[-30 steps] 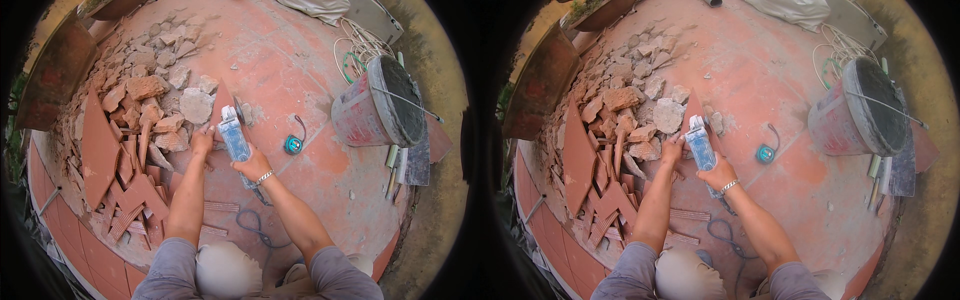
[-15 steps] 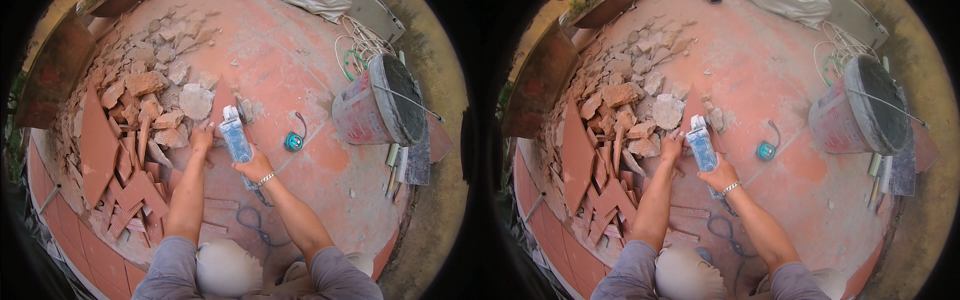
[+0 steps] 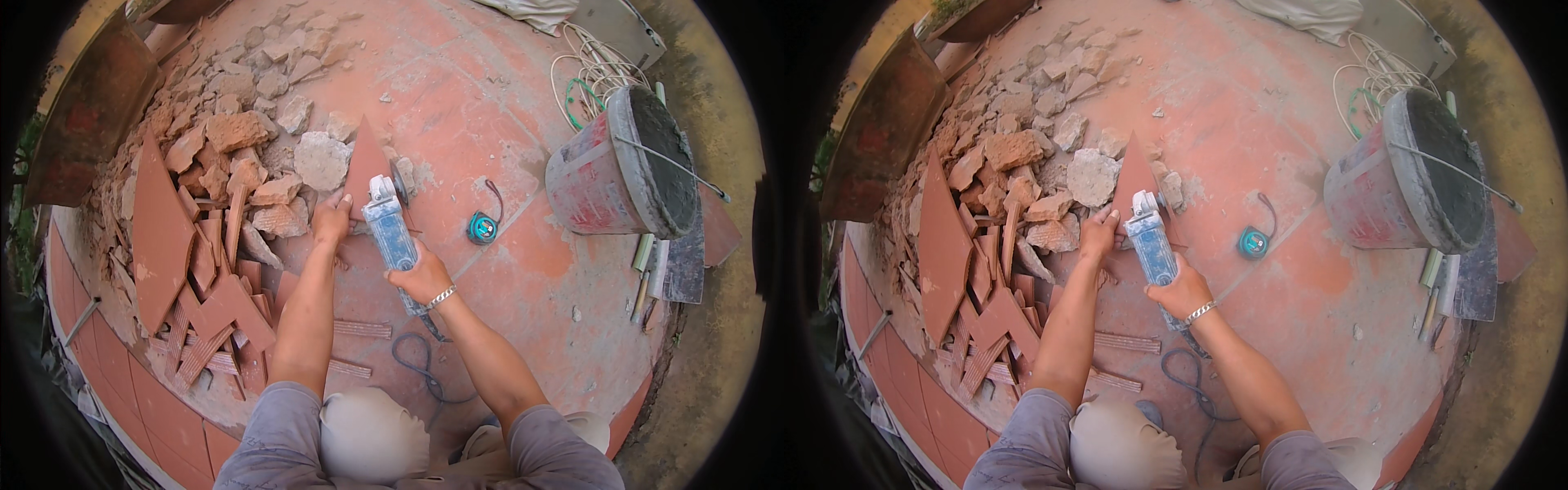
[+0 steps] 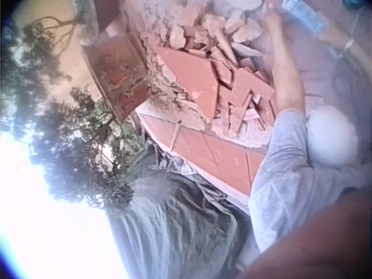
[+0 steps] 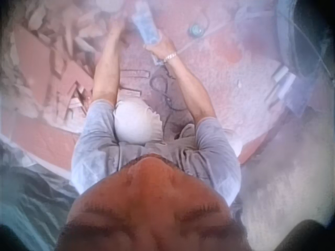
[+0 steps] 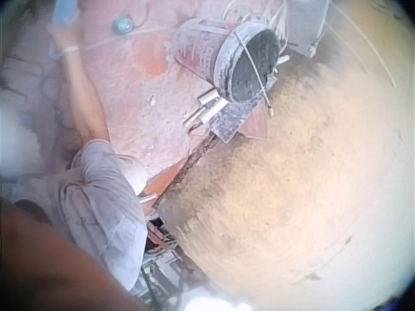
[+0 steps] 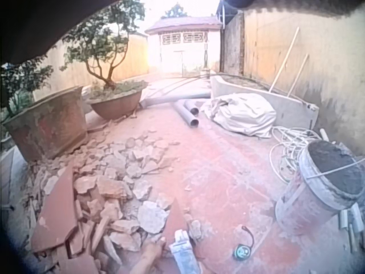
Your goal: The person cuts reddish-brown floor tiles with an angle grinder, then places them into gaps in the tiled floor. They repeatedly measure, cut, and fit pieces, using a straight edge and marker to guide cuts.
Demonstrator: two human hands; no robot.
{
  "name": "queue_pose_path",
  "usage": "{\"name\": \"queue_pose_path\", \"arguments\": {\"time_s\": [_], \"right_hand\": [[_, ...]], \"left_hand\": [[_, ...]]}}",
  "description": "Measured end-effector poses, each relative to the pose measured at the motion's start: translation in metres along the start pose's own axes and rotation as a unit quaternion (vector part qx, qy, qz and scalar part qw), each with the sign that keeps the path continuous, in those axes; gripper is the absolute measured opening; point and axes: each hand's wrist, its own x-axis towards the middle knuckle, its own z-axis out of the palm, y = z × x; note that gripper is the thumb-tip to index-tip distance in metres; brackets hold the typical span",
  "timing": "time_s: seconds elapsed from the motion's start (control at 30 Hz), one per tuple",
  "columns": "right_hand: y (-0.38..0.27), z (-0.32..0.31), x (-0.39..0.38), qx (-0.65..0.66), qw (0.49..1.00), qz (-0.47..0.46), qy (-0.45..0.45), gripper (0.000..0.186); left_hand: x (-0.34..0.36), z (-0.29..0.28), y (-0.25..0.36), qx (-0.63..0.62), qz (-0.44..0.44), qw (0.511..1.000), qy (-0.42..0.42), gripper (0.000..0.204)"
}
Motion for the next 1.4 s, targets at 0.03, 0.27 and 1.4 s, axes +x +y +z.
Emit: {"name": "queue_pose_path", "arguments": {"time_s": [0.03, 0.27, 1.4], "right_hand": [[0.000, 0.000, -0.001, 0.006, 1.000, 0.000, -0.002, 0.077], [0.001, -0.002, -0.004, 0.004, 1.000, -0.003, 0.000, 0.074], [0.012, -0.003, -0.025, -0.001, 1.000, -0.005, 0.001, 0.073]], "left_hand": [[0.000, 0.000, 0.000, 0.003, 0.002, 1.000, 0.003, 0.040], [0.000, 0.000, 0.001, 0.001, -0.002, 1.000, 0.005, 0.041], [-0.009, -0.001, 0.014, 0.014, -0.014, 1.000, 0.009, 0.048]]}}
